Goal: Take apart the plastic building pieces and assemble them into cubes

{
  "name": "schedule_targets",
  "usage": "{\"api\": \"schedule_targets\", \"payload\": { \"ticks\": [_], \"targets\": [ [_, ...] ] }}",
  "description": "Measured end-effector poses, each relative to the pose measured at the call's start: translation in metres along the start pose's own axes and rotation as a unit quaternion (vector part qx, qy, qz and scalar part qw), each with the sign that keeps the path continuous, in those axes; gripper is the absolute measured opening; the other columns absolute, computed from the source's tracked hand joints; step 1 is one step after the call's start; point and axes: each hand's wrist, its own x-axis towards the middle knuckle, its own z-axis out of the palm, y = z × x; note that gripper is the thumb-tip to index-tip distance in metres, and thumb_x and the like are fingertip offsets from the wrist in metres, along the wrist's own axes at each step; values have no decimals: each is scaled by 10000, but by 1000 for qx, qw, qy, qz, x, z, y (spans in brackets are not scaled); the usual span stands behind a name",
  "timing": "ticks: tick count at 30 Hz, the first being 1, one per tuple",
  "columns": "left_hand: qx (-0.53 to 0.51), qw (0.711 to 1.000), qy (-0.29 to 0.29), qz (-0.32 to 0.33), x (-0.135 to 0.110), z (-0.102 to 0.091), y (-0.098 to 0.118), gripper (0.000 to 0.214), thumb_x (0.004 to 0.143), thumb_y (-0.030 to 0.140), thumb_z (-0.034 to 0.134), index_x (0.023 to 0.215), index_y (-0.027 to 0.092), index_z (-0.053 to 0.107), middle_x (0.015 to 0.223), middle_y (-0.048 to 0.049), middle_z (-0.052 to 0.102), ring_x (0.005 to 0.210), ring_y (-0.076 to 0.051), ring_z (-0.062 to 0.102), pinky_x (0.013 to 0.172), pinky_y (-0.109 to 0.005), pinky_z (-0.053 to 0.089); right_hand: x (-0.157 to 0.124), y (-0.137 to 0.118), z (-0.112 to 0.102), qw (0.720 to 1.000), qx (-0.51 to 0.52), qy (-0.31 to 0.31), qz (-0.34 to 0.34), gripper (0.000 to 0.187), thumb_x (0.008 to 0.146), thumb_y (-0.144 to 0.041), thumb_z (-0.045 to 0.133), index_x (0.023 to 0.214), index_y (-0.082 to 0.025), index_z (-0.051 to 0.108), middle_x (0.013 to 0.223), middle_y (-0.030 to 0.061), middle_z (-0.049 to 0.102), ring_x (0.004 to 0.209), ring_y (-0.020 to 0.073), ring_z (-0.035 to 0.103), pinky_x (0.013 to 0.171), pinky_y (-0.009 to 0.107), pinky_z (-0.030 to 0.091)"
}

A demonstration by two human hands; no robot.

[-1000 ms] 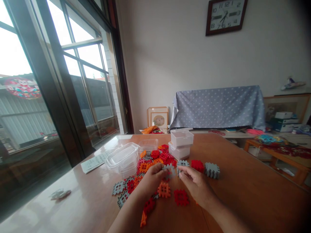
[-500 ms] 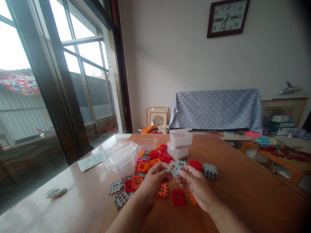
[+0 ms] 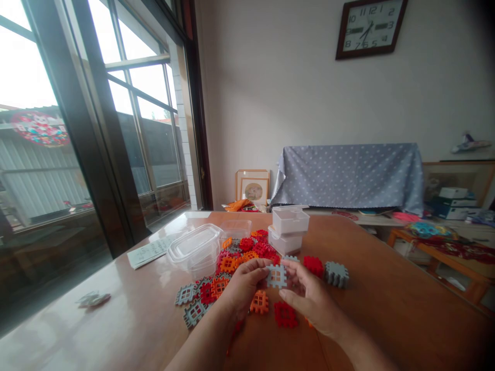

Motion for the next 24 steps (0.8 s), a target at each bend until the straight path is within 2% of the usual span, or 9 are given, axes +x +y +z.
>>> {"api": "schedule_targets", "payload": {
  "ticks": [4,11,14,17,20,24],
  "targets": [
    [-24,1000,13,5,2,1,-2,321,688,344,814,916,159,683,856,-47,657,710,-133,589,687,-256,443,2,5,-2,998,-56,18,-5,561,791,-299,711,1335,-260,582,1156,59,682,954,220,652,844,358,551],
    [-45,999,13,23,5,7,-6,324,675,344,841,851,157,642,746,13,577,597,-81,491,609,-232,398,7,11,-4,999,-19,44,-5,577,779,-346,731,1325,-227,589,1101,66,704,906,214,666,849,371,554],
    [-54,998,18,21,6,8,-8,336,661,342,853,840,159,635,730,19,573,588,-77,488,602,-229,394,9,13,-4,997,-38,67,-5,565,760,-393,756,1279,-219,614,1011,56,714,824,201,664,779,347,560],
    [-68,997,29,22,8,7,-10,332,659,336,852,830,157,630,703,21,573,585,-80,492,596,-227,390,9,13,-5,990,-97,99,-9,447,790,-445,737,1157,-203,657,863,29,696,722,180,631,686,313,538],
    [-81,995,48,26,10,5,-12,328,661,325,850,831,153,629,684,24,575,580,-79,493,590,-222,385,8,10,-6,983,-148,105,-24,289,832,-458,696,983,-211,686,748,11,662,654,170,596,620,293,505],
    [-88,994,58,20,11,4,-14,352,650,318,864,841,148,622,697,28,581,578,-68,492,596,-212,391,6,10,-5,977,-183,101,-47,240,858,-413,668,1011,-228,683,792,17,676,661,174,618,636,300,517]
  ]
}}
